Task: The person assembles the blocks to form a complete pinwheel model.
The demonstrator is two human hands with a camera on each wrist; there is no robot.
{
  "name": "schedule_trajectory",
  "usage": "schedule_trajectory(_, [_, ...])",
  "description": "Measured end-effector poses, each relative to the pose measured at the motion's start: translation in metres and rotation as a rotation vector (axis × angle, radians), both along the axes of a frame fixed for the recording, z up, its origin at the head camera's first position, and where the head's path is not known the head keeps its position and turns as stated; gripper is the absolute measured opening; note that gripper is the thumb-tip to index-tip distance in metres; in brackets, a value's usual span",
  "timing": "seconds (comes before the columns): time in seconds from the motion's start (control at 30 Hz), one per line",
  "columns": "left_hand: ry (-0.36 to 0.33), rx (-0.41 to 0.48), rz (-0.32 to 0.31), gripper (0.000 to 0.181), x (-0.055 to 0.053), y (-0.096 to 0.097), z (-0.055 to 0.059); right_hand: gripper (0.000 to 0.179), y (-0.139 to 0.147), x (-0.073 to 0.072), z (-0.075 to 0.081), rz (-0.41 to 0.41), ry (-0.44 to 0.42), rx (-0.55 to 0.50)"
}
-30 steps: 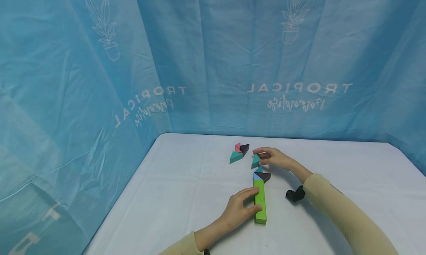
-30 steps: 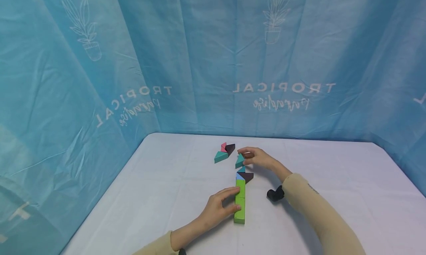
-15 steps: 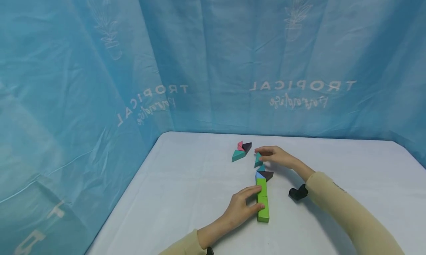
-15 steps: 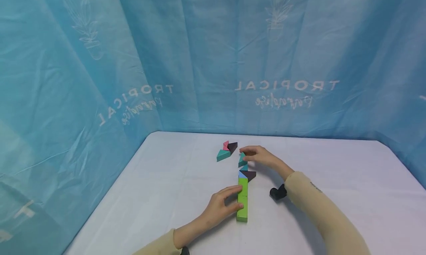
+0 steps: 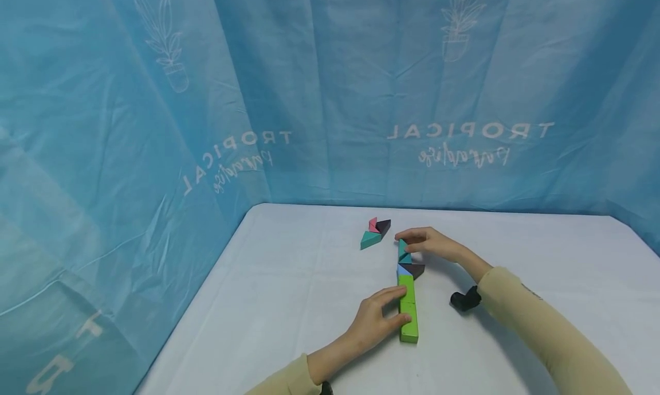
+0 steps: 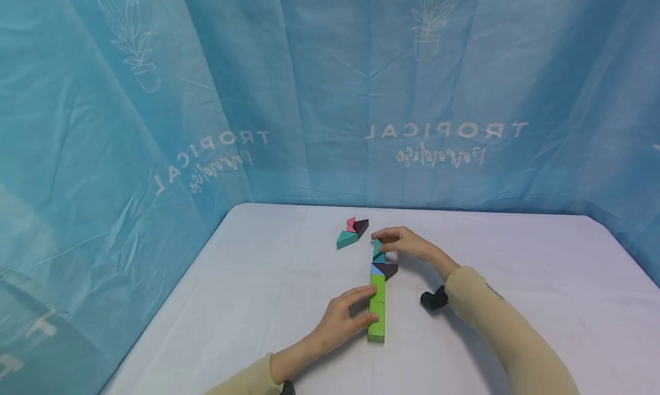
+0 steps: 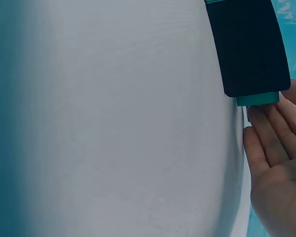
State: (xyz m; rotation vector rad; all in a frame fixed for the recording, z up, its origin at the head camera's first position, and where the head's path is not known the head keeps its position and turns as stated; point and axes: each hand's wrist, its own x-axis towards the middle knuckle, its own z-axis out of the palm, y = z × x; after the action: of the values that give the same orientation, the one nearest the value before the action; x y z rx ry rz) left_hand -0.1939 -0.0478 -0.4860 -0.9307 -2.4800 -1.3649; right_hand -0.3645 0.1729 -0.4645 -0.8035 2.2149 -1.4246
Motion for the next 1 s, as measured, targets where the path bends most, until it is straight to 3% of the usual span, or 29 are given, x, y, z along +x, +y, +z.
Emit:
schedule_trajectory(0.27, [0.02,0.006,-0.001,0.048,0.001,0.0,0.004,0.042,0.001,0.002,0.002,0.01,0.007,-0.009])
schedule_trajectory(0.77, [-0.056,0.024,-0.001,0.049,0.003,0.004,0.001,0.04,0.005,0.005,-0.002,0.025,0.007,-0.003])
schedule_trajectory(1.0, [-0.038,0.007,0.016,0.05,0.002,0.002,0.001,0.043,0.004,0.016,0.012,-0.188,0.091,-0.123])
